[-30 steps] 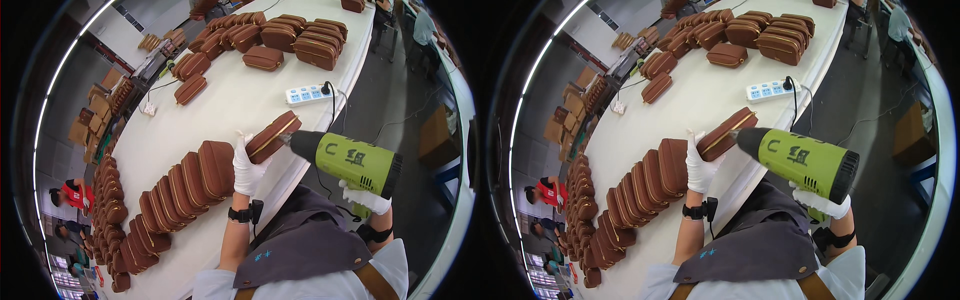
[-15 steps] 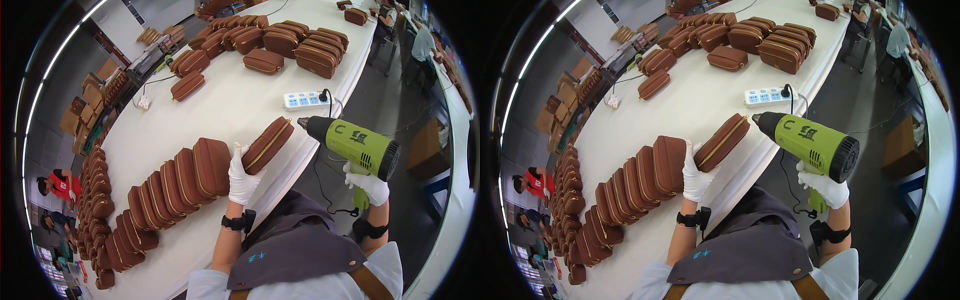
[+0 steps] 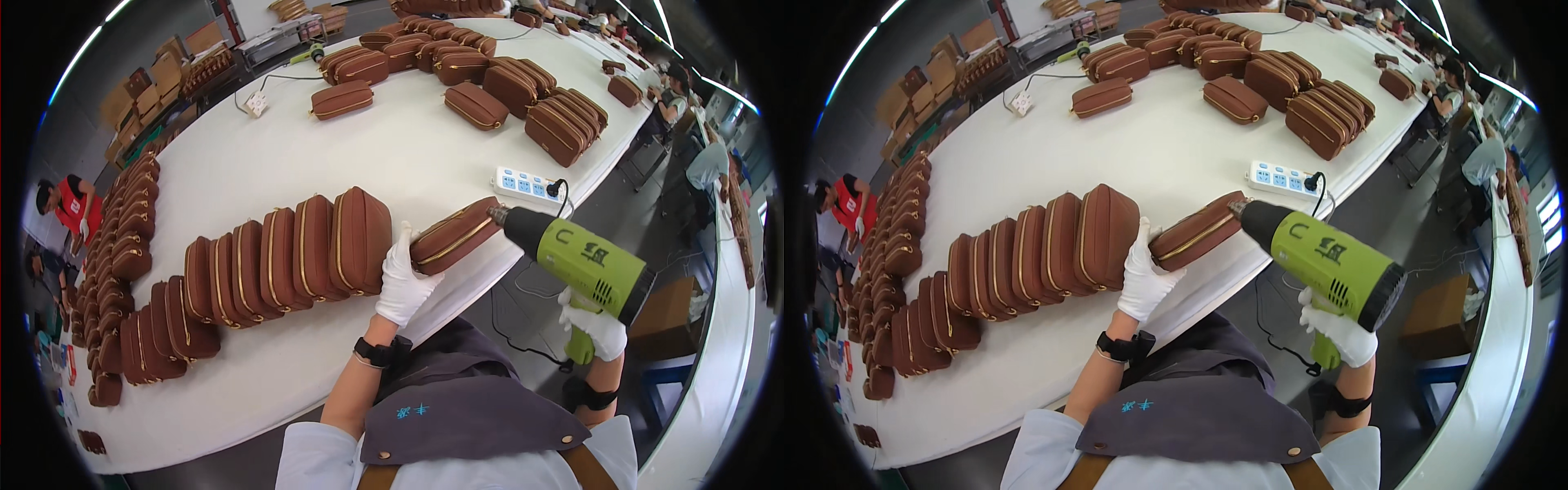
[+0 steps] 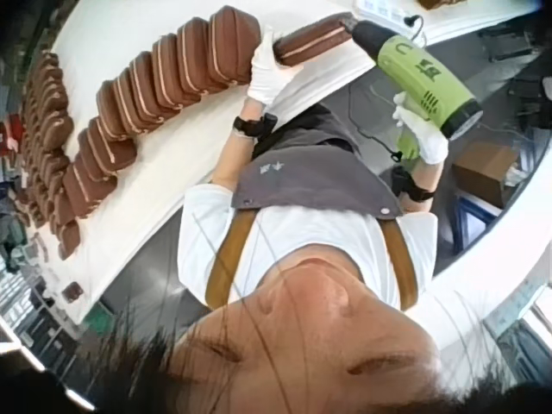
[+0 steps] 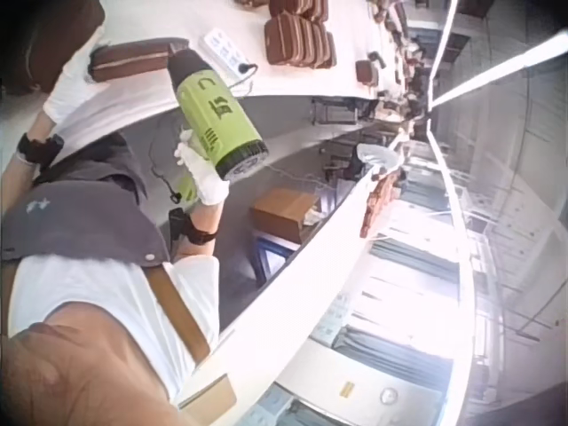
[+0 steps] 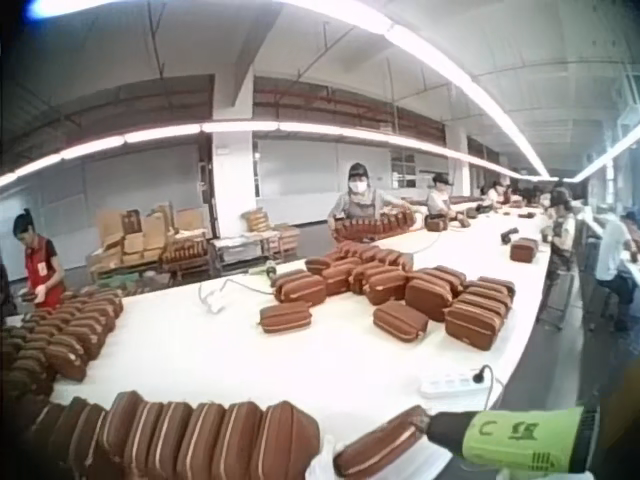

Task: The person uses a green heat gun to apply heat to the surface of small brown pouches arranged on a white table. They hold each pouch with a gloved left hand while directing the heat gun with their right hand, moving the tool along the edges and surfaces of the items.

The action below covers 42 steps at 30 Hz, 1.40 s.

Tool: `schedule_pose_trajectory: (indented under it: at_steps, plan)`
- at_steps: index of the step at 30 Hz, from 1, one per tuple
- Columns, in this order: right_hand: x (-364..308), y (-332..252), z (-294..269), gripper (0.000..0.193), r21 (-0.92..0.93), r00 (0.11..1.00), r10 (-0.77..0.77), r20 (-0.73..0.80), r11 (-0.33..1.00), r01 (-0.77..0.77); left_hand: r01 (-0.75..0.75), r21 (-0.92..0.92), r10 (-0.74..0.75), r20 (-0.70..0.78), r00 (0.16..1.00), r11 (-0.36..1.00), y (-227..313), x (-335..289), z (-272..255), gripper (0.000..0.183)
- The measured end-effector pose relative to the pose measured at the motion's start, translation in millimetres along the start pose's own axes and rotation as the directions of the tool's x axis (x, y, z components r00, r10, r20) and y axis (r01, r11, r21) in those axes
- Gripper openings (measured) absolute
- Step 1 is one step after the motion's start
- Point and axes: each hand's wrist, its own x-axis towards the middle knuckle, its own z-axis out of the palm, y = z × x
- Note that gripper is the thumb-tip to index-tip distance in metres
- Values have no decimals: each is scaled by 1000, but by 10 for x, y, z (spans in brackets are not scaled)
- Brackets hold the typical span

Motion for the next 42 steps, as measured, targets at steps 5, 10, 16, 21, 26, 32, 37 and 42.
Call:
schedule_pose_trajectory:
  at_steps: [5, 10, 16, 21, 26, 32, 37, 42]
  plan:
    - [-285, 380, -95, 58, 5, 953, -256, 160, 966, 259, -47, 49, 51, -95, 994, 998, -64, -32, 70, 108]
    - [-167, 140, -5, 59, -34, 986, -92, 135, 995, 98, 100, 20, -97, -111, 989, 995, -9, -24, 64, 108]
    - [-222, 233, -75, 53, 141, 996, 40, 79, 989, -51, 361, 47, -357, -75, 931, 932, 274, 85, 0, 107]
    - [-263, 339, -47, 49, 66, 984, -33, 176, 998, 22, 296, 9, -288, -203, 936, 955, -123, -27, 285, 99]
    - [-160, 33, 268, 36, -70, 998, -16, 60, 997, 21, 390, -450, -519, -208, 829, 804, 40, 132, 226, 90]
    - [-210, 167, 69, 29, 16, 998, -49, -47, 999, 50, 548, -768, -664, 602, 443, -331, 31, 373, 31, 52]
    - [-453, 424, -92, 44, 229, 990, -94, 106, 971, 67, 521, -648, -541, 757, 366, -555, 3, 305, 116, 56]
    - [-236, 495, -101, 35, 74, 1000, -5, 21, 997, 3, 501, -697, -619, 705, 346, -514, -11, 287, 81, 52]
